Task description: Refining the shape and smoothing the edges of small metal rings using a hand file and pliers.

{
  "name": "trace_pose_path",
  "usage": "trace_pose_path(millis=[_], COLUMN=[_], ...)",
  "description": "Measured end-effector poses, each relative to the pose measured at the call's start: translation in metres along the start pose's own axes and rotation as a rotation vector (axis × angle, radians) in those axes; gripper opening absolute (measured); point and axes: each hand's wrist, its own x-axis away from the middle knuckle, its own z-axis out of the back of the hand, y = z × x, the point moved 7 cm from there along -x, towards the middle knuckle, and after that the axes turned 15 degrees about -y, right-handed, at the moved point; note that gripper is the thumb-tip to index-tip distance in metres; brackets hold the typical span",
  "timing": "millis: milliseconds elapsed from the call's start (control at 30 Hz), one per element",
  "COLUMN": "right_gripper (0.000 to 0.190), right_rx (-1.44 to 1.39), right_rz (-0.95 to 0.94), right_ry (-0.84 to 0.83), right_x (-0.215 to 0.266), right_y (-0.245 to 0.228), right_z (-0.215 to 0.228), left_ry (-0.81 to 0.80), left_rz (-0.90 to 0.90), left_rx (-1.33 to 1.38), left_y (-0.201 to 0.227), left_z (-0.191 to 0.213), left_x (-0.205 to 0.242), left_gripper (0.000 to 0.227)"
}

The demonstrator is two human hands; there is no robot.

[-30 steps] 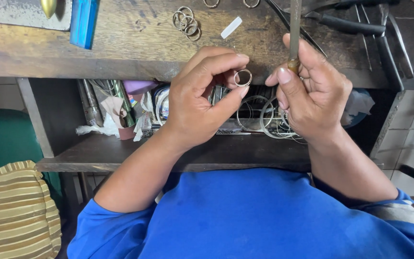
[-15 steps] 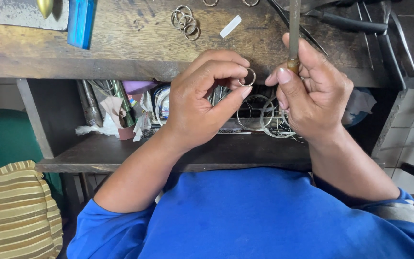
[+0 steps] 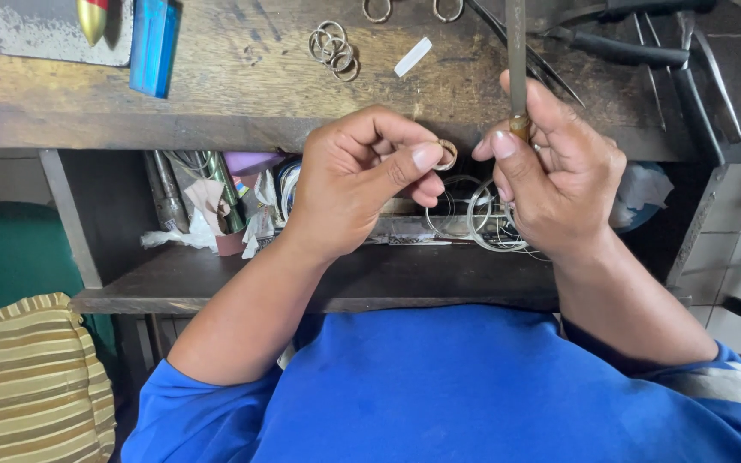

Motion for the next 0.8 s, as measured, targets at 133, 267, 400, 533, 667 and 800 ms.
trace_pose_path(millis=[133,267,400,533,667,800], right_gripper=[0.039,0.048,0.044,0.055,0.026,0.041], right_rx=[0.037,0.072,0.189,0.054,0.142,0.065], right_rz=[0.074,0.021,0.138,0.186,0.028,0.1], right_ry=[-0.016,-0.065,-0.115,-0.109,-0.075,-0.06], right_x=[0.008,0.002,-0.001,0.01,-0.003,0.0], right_y=[0.007,-0.008,-0.021,-0.01,-0.024,-0.02], right_z=[0.001,-0.002,-0.005,-0.007,-0.004,-0.003], left_ry=[0.017,0.012,0.016,-0.013,-0.07,-0.106], left_rz=[0.067,0.102,0.13,0.167,0.203,0.214], left_rx=[0.058,0.09,0.135,0.091,0.09,0.098], left_y=[-0.005,-0.007,-0.011,-0.013,-0.015,-0.015], left_z=[0.001,-0.001,-0.005,-0.01,-0.012,-0.013], left_x=[0.001,0.0,-0.002,-0.002,-0.003,-0.002], left_gripper=[0.012,0.01,0.012,0.014,0.024,0.024])
